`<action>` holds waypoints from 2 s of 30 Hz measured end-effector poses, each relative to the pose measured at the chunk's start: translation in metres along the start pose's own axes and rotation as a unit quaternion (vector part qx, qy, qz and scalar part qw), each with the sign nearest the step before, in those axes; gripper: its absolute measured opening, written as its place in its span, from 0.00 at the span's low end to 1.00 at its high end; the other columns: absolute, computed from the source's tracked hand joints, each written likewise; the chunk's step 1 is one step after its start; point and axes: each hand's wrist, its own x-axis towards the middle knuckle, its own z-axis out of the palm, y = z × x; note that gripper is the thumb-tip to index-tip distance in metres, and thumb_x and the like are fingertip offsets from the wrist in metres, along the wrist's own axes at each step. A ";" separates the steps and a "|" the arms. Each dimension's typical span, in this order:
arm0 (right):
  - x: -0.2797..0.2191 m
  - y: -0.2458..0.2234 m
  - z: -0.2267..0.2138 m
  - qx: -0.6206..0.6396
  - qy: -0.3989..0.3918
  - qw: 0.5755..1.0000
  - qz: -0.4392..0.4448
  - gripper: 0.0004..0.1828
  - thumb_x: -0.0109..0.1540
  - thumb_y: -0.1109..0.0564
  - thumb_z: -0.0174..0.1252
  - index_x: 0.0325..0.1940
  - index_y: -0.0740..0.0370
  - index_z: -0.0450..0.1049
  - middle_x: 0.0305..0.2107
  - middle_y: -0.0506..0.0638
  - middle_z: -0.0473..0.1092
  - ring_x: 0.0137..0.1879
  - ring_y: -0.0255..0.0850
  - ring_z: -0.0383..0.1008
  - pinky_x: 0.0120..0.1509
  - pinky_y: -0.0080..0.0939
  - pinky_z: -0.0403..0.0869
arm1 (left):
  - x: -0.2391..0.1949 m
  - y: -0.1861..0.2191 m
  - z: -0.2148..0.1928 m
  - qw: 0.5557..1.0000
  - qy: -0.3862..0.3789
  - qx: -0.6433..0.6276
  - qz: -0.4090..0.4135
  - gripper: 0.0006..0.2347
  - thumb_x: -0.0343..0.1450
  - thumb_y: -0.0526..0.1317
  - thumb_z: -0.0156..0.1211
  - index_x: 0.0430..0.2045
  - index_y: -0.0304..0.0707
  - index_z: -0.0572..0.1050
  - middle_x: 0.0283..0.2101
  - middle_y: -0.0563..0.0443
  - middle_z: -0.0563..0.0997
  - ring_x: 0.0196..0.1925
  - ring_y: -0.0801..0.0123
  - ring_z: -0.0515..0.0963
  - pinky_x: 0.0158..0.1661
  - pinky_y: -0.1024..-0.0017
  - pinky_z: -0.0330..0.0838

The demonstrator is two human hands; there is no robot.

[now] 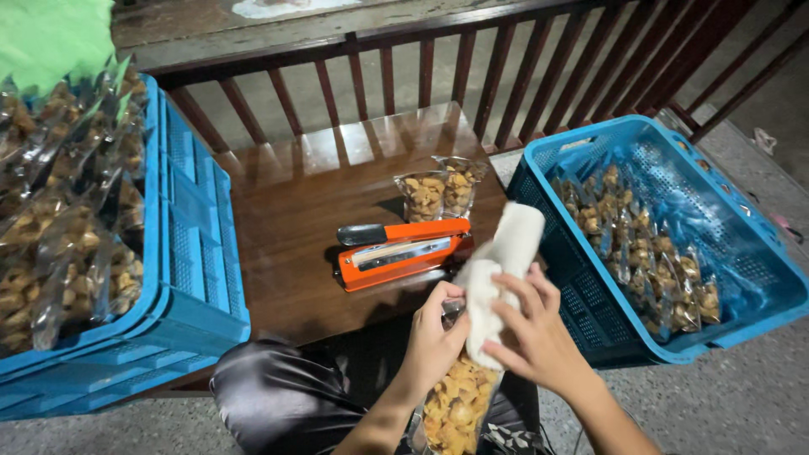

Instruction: The person sits on the floor and repeatedly wipes clear plastic snack bags with a white cloth, then places them into a blue crate. The person uses a handheld heat sealer to seal the bags before wiping them clean.

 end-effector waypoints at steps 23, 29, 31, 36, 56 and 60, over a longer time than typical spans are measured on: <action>0.031 0.006 -0.029 -0.111 -0.077 0.988 -0.071 0.12 0.54 0.51 0.63 0.39 0.56 0.80 0.59 0.52 0.65 0.74 0.63 0.49 0.74 0.70 0.48 | -0.005 -0.004 -0.007 0.997 0.030 0.050 0.055 0.14 0.79 0.43 0.48 0.41 0.29 0.78 0.30 0.39 0.84 0.34 0.76 0.81 0.35 0.69 0.76; 0.020 0.019 -0.032 -0.148 -0.100 0.980 -0.082 0.12 0.56 0.47 0.61 0.37 0.55 0.80 0.57 0.53 0.67 0.72 0.62 0.52 0.73 0.68 0.50 | -0.008 -0.004 -0.006 0.992 0.039 0.113 0.046 0.13 0.79 0.43 0.51 0.40 0.31 0.79 0.28 0.34 0.81 0.32 0.60 0.85 0.32 0.66 0.75; 0.014 0.028 -0.029 -0.144 -0.113 0.979 -0.086 0.12 0.57 0.47 0.61 0.37 0.54 0.80 0.54 0.53 0.67 0.70 0.61 0.53 0.73 0.68 0.51 | -0.008 0.001 -0.005 0.989 0.034 0.138 0.046 0.12 0.78 0.43 0.51 0.40 0.32 0.79 0.28 0.32 0.80 0.31 0.52 0.85 0.31 0.65 0.74; -0.011 0.066 -0.013 0.193 -0.066 0.974 0.095 0.09 0.65 0.52 0.56 0.39 0.58 0.77 0.52 0.52 0.65 0.64 0.50 0.64 0.68 0.50 0.64 | -0.006 0.015 -0.012 0.970 0.048 0.223 0.079 0.10 0.78 0.41 0.50 0.37 0.31 0.76 0.30 0.30 0.80 0.35 0.37 0.80 0.29 0.57 0.71; 0.089 0.009 -0.058 0.326 -0.460 0.824 0.051 0.22 0.65 0.59 0.55 0.63 0.64 0.62 0.38 0.59 0.74 0.42 0.54 0.75 0.47 0.47 0.72 | 0.000 0.025 -0.026 0.974 -0.008 0.211 0.084 0.05 0.76 0.35 0.52 0.37 0.32 0.73 0.31 0.30 0.81 0.39 0.39 0.81 0.32 0.52 0.74; 0.089 0.009 -0.029 0.130 -0.432 0.889 0.075 0.12 0.64 0.54 0.57 0.48 0.61 0.69 0.27 0.58 0.72 0.35 0.55 0.76 0.41 0.51 0.73 | 0.004 0.020 -0.017 0.959 -0.038 0.238 0.146 0.04 0.74 0.32 0.51 0.37 0.33 0.74 0.31 0.30 0.80 0.38 0.37 0.80 0.34 0.48 0.72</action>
